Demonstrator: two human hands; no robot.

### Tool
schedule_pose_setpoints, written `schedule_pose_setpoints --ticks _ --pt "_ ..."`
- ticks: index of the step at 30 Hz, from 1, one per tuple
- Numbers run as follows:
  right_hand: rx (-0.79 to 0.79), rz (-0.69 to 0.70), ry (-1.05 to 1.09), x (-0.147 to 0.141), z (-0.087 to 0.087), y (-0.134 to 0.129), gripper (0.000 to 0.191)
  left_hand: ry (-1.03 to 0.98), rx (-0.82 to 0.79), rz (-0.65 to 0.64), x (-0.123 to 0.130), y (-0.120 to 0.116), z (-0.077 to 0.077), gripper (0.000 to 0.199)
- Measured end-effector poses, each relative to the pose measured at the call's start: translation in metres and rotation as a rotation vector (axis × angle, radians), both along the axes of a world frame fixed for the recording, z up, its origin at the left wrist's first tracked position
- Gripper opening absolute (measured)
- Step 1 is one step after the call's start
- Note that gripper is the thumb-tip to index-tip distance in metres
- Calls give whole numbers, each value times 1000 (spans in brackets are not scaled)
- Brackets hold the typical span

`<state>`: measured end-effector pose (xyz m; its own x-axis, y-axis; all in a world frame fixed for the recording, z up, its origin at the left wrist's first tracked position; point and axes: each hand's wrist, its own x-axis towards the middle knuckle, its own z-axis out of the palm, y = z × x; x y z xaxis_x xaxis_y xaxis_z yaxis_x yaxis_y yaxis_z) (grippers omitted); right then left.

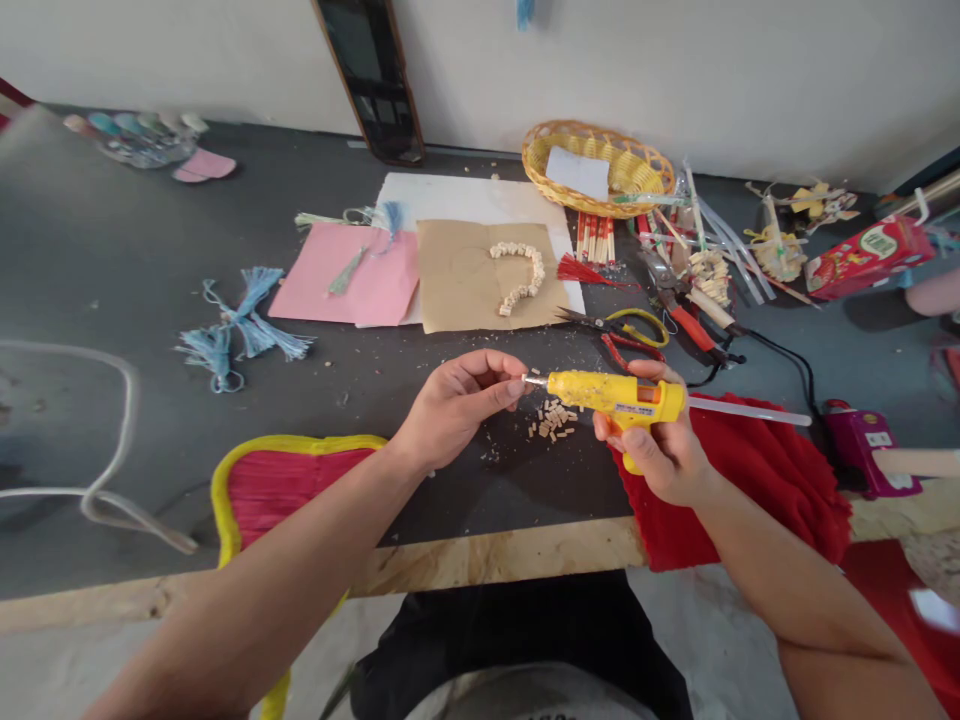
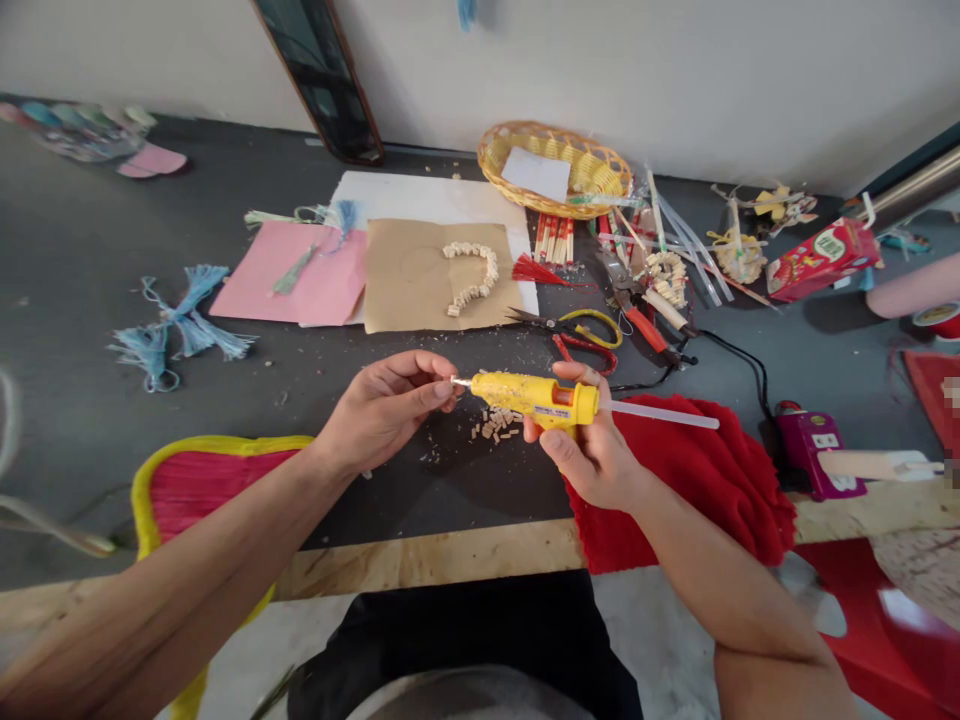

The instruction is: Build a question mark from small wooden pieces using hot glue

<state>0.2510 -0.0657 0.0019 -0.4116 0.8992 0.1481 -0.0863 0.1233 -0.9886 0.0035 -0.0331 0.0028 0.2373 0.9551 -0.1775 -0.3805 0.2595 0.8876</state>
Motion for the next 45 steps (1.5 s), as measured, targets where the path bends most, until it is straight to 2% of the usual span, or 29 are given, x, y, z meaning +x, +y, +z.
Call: schedule_pose_setpoints --ticks 45 --pt "-26 1 -39 3 1 1 50 63 1 33 -1 1 0 21"
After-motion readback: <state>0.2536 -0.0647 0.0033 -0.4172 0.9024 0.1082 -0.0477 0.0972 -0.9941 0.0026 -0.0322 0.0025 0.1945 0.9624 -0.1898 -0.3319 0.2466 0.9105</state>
